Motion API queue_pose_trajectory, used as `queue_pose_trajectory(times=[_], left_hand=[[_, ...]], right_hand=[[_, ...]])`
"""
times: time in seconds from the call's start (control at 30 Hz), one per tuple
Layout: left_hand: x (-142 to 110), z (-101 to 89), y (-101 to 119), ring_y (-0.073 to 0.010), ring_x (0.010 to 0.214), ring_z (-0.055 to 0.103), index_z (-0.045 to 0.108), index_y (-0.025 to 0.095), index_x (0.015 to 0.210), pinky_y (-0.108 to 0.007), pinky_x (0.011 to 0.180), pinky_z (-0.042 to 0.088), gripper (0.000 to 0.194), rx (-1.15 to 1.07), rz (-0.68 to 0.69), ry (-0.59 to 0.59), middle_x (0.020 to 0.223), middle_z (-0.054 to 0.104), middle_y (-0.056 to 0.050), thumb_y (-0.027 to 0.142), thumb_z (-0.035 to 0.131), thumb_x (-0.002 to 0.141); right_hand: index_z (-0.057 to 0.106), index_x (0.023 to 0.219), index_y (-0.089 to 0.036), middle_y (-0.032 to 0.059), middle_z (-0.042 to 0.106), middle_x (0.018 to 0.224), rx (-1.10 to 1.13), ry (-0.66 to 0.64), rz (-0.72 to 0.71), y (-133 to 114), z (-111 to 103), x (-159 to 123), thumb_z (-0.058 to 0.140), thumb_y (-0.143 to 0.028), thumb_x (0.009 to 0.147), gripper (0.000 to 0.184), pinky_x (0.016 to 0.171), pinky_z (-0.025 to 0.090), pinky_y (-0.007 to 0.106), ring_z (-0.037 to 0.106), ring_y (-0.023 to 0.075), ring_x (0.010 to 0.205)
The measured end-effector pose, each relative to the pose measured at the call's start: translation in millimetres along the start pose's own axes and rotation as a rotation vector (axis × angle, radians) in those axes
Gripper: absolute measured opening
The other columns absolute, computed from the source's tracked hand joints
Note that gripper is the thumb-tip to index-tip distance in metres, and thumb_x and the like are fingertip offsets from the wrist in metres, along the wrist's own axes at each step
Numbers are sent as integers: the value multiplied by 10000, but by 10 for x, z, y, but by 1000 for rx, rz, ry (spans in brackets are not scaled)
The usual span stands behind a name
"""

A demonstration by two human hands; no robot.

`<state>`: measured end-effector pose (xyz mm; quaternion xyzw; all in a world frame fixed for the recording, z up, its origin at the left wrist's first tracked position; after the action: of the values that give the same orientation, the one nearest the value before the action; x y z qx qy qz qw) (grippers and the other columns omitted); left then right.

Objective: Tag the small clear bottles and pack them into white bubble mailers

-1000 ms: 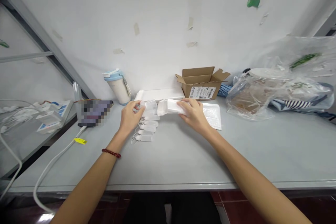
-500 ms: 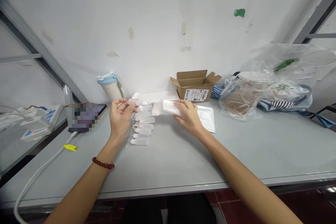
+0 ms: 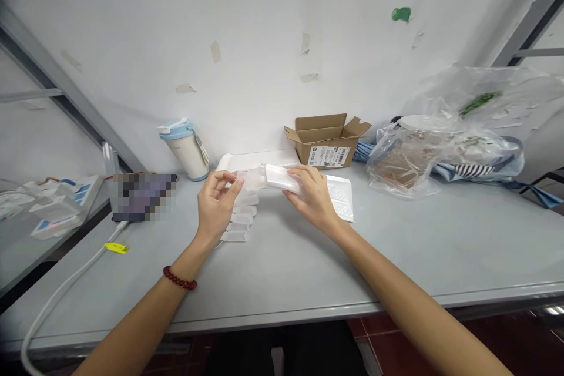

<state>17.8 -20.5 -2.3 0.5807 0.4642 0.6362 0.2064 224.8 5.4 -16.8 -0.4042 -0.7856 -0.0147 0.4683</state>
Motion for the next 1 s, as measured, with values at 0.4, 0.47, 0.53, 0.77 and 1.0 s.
queue_pose_trajectory(times=[0.4, 0.47, 0.53, 0.77, 1.0], left_hand=[[-43, 28, 31, -209, 1094, 462, 711, 246, 982, -372, 953, 379, 335, 373, 159, -190, 1142, 588, -56, 354, 397, 933], [-47, 35, 38, -207, 1112, 475, 702, 229, 1004, -375, 978, 367, 368, 332, 109, -235, 1146, 601, -58, 368, 367, 942], [-47, 38, 32, -203, 1106, 505, 691, 207, 1008, -370, 974, 378, 394, 271, 50, -271, 1123, 629, -63, 382, 343, 948], [21, -37, 12, -209, 1026, 568, 691, 197, 876, -354, 888, 425, 371, 212, 96, -133, 999, 677, -66, 390, 378, 930], [72, -91, 10, -188, 943, 575, 685, 201, 838, -297, 768, 440, 278, 285, 125, -39, 917, 686, -42, 327, 445, 898]], right_hand=[[544, 1031, -234, 89, 625, 1066, 17, 5, 4, 19, -7, 4, 592, -315, 817, 233, 839, 447, 420, 568, 257, 1023], [552, 1005, -235, 81, 630, 1030, 26, -28, 8, 24, 11, 2, 555, -321, 842, 184, 833, 449, 411, 578, 246, 992], [558, 1007, -233, 85, 622, 1042, 17, -85, 21, 40, 33, -4, 534, -352, 854, 196, 854, 441, 414, 571, 246, 1009], [265, 1406, -198, 206, 341, 1420, -207, -497, 191, 236, 44, -33, 662, -621, 644, 958, 983, 287, 584, 278, 380, 1323], [227, 1428, -197, 190, 476, 1296, -205, -672, 338, 349, 40, -28, 622, -548, 701, 899, 978, 286, 565, 419, 362, 1217]])
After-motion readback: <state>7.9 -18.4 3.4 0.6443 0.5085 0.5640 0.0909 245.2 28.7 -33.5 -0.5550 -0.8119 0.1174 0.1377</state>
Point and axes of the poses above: each hand's wrist, its own x-axis towards the middle knuckle, its own z-axis out of the palm, y = z × x, the point moved 1 cm from there along x, towards the middle knuckle
